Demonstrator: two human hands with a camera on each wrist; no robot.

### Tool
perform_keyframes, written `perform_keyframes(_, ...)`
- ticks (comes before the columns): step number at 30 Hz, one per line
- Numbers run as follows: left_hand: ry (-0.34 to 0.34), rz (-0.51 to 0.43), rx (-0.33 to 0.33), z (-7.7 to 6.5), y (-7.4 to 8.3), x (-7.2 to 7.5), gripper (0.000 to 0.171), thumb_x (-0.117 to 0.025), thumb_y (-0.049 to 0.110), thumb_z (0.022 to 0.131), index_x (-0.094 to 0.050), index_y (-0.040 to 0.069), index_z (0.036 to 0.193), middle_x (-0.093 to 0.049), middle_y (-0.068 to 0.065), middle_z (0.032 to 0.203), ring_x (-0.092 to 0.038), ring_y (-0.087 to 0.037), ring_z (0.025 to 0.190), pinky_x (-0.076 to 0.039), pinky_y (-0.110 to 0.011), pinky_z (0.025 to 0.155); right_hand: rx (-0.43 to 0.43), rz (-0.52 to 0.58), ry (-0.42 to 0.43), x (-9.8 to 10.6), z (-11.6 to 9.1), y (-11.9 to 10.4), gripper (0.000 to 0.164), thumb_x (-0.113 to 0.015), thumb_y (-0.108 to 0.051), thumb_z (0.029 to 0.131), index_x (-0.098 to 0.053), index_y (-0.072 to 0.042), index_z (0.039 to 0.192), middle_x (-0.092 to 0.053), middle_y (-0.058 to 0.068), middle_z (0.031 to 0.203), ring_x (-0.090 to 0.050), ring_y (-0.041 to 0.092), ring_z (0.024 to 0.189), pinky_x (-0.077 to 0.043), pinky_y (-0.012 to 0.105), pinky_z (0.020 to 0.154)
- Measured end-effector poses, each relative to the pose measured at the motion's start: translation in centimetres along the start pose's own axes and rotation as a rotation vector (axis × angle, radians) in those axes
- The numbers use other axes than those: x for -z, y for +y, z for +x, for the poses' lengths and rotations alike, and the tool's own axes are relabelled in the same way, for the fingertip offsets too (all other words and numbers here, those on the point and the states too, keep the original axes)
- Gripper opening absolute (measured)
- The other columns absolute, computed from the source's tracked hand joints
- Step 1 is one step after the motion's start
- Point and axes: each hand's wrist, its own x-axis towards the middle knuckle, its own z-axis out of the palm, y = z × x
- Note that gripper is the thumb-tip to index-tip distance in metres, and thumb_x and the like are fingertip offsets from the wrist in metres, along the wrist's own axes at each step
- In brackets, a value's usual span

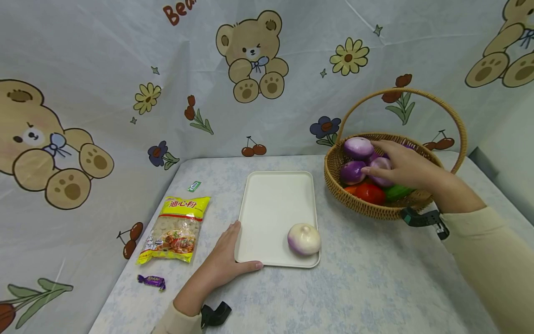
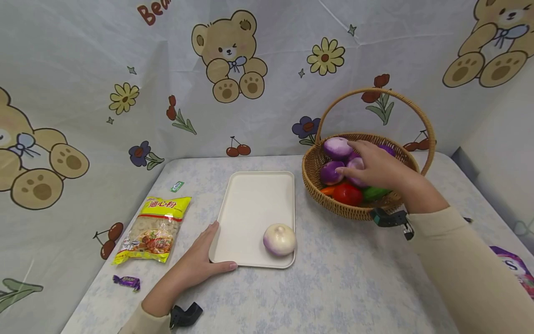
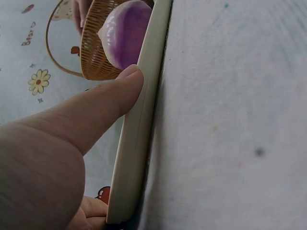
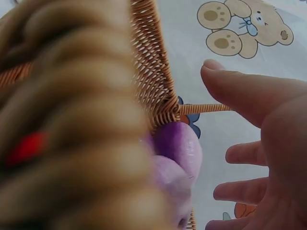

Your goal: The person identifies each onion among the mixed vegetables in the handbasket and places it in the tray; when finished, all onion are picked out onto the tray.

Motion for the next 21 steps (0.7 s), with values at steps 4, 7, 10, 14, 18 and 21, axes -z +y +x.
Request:
perform_keyframes(4,0.002,0.000,-0.001,0.0,0.0,0.0,0.136,-0.087,0.068,0.076,-0.012,0.004,0.169,-0.013,-0.014,0.174,-0.008,-0.031,0.159,-0.018,-0.058,0.123,0.012,-0.023,-0.006,-0.6,-0.2,0.3,0.097,-0.074,-0.050,0.098,-0.029,0.007,0.162,-0.033,0.035,0.159,-0.029,0.055,0.145,-0.025,0.074,0.113)
perform_keyframes(7,-0.001,0.001,0.003,0.0,0.0,0.1,0.136,-0.087,0.069,0.075,-0.011,0.005,0.169,-0.012,-0.013,0.174,-0.007,-0.030,0.159,-0.018,-0.057,0.123,0.007,-0.037,-0.019,-1.1,-0.2,0.6,0.098,-0.074,-0.050,0.098,-0.028,0.009,0.161,-0.033,0.037,0.158,-0.031,0.057,0.143,-0.027,0.075,0.111)
perform_keyframes(10,-0.004,0.003,0.007,0.0,0.0,0.0,0.137,-0.087,0.069,0.075,-0.011,0.006,0.170,-0.012,-0.011,0.174,-0.007,-0.028,0.159,-0.017,-0.057,0.123,-0.010,-0.043,-0.027,-1.4,-0.3,0.7,0.097,-0.074,-0.050,0.098,-0.029,0.011,0.159,-0.034,0.039,0.157,-0.033,0.058,0.142,-0.028,0.076,0.110)
perform_keyframes(14,-0.004,-0.002,0.004,0.0,0.1,0.0,0.136,-0.087,0.067,0.075,-0.011,0.006,0.169,-0.013,-0.012,0.174,-0.007,-0.029,0.159,-0.018,-0.057,0.123,0.000,-0.043,-0.018,-1.7,-0.3,0.8,0.092,-0.074,-0.046,0.099,-0.033,0.012,0.157,-0.039,0.039,0.153,-0.038,0.057,0.139,-0.030,0.075,0.109)
perform_keyframes(18,-0.008,-0.006,0.005,0.0,0.0,0.1,0.135,-0.088,0.067,0.076,-0.011,0.006,0.170,-0.013,-0.012,0.174,-0.008,-0.029,0.159,-0.018,-0.057,0.123,0.013,-0.040,-0.013,-2.0,-0.4,1.0,0.087,-0.075,-0.040,0.100,-0.035,0.012,0.156,-0.041,0.038,0.152,-0.040,0.057,0.138,-0.031,0.074,0.109)
perform_keyframes(21,-0.010,-0.009,0.007,0.0,0.0,0.1,0.136,-0.087,0.067,0.075,-0.011,0.007,0.170,-0.012,-0.011,0.174,-0.007,-0.028,0.159,-0.018,-0.057,0.123,0.010,-0.047,-0.012,-2.3,-0.4,1.2,0.083,-0.076,-0.035,0.100,-0.036,0.011,0.156,-0.041,0.037,0.152,-0.039,0.057,0.138,-0.030,0.075,0.109)
